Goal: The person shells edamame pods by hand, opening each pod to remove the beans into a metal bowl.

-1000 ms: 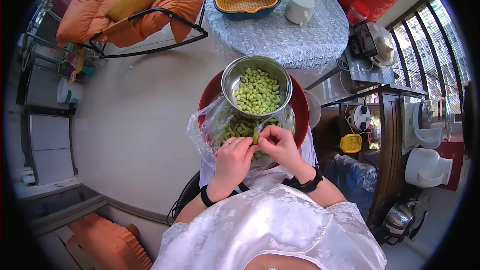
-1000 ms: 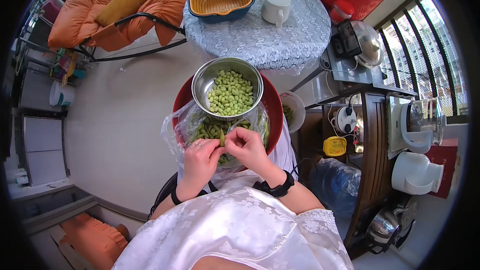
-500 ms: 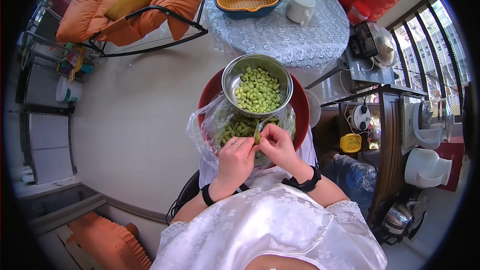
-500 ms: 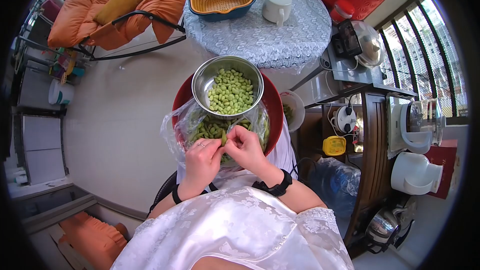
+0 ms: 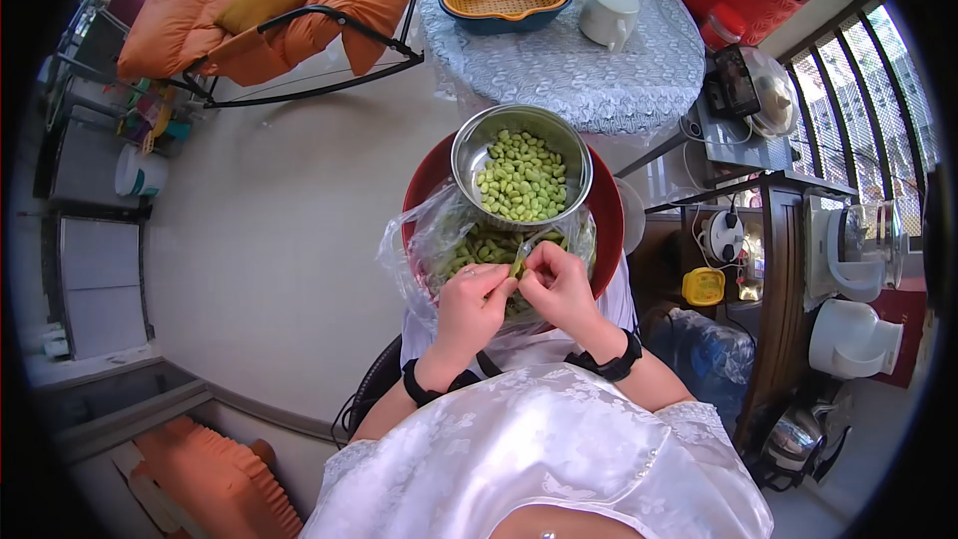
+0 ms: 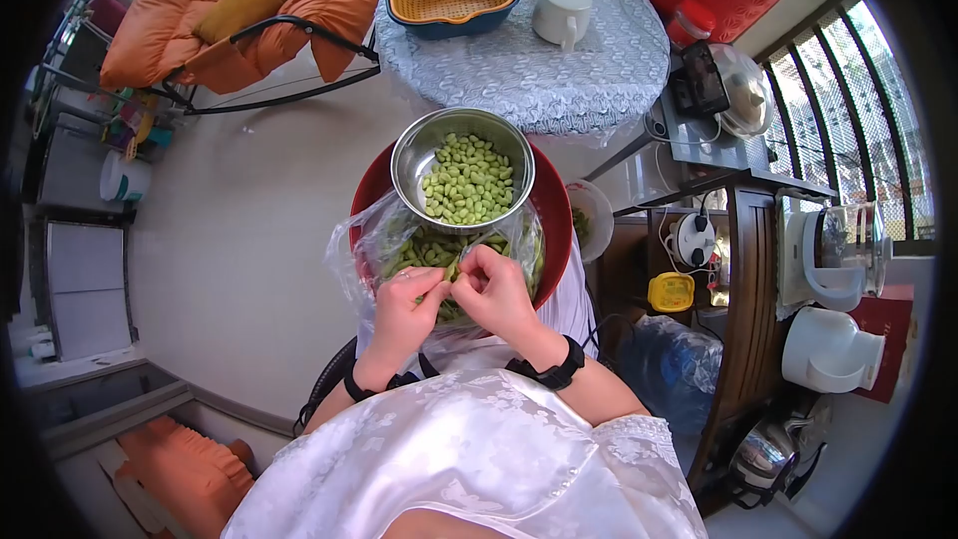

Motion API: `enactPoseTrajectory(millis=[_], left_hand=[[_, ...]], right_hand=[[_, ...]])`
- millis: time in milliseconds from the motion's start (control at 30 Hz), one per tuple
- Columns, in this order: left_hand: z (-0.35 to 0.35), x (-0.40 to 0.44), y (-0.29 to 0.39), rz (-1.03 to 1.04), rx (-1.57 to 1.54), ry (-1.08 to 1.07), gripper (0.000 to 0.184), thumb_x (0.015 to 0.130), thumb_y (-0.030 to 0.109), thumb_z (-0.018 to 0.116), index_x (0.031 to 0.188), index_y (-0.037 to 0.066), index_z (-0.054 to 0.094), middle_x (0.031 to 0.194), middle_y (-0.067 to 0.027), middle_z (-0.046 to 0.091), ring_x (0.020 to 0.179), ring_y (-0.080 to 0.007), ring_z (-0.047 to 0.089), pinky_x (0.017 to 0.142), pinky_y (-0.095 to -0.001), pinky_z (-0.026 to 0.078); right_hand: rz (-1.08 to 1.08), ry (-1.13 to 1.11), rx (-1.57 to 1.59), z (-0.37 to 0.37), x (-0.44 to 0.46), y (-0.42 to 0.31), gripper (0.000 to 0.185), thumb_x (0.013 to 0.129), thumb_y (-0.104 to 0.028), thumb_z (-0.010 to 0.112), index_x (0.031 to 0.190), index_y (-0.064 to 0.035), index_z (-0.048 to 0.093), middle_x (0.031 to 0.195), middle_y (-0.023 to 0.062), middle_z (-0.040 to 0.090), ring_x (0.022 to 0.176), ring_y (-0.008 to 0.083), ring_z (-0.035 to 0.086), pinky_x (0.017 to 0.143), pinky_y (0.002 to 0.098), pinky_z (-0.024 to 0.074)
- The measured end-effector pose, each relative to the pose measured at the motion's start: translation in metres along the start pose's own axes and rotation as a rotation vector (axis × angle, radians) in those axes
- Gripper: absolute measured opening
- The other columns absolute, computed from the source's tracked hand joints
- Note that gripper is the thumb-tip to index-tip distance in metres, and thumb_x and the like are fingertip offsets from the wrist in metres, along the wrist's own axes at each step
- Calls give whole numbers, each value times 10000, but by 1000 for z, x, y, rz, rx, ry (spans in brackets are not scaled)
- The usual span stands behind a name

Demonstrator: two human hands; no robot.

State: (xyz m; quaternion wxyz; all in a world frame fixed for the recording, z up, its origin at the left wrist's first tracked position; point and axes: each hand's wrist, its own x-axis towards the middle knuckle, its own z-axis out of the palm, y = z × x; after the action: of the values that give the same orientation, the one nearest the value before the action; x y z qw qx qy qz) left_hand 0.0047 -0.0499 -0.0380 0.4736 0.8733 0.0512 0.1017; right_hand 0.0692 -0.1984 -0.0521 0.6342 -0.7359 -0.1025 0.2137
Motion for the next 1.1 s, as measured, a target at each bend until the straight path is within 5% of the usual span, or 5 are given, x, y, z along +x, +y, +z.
enactPoseTrajectory(millis=[167, 400, 467, 967, 1100], left_hand=[[3, -3, -7, -172, -192, -11, 189, 912, 48, 682, 1068, -53, 712, 896, -137, 739, 809, -199, 698, 717, -320, 537], [4, -3, -4, -378, -269, -56, 219, 974, 151, 613, 1050, -41, 688, 888, -191, 721, 778, -303, 713, 692, -369, 536], [2, -2, -1, -384, -392, -61, 211, 1008, 134, 593, 1066, -44, 691, 820, -67, 703, 678, -118, 641, 590, -263, 496], [5, -2, -2, -139, -25, 80, 161, 920, 87, 645, 1021, -26, 699, 909, -199, 701, 834, -394, 669, 723, -430, 516], [4, -3, -12, -190, -132, 60, 172, 949, 107, 635, 1032, -28, 700, 874, -167, 719, 787, -311, 695, 706, -380, 526]], right_hand=[[-3, -30, -8, -6, 4, 0, 110, 813, -37, 660, 788, 13, 565, 633, -42, 507, 576, 14, 423, 502, 215, 351], [79, -99, 150, -7, 8, 14, 88, 842, -47, 644, 826, 5, 574, 688, -42, 569, 584, 17, 453, 518, 209, 374], [178, -162, 283, -9, 8, 2, 67, 886, -41, 637, 880, 4, 587, 777, -34, 614, 641, 22, 519, 567, 195, 423], [111, -135, 211, -5, 8, 17, 156, 852, -54, 714, 833, -38, 560, 795, -44, 600, 695, 8, 528, 604, 185, 428], [93, -175, 182, -9, 9, 16, 160, 822, -33, 685, 833, -47, 526, 759, -56, 567, 670, 7, 503, 576, 191, 404]])
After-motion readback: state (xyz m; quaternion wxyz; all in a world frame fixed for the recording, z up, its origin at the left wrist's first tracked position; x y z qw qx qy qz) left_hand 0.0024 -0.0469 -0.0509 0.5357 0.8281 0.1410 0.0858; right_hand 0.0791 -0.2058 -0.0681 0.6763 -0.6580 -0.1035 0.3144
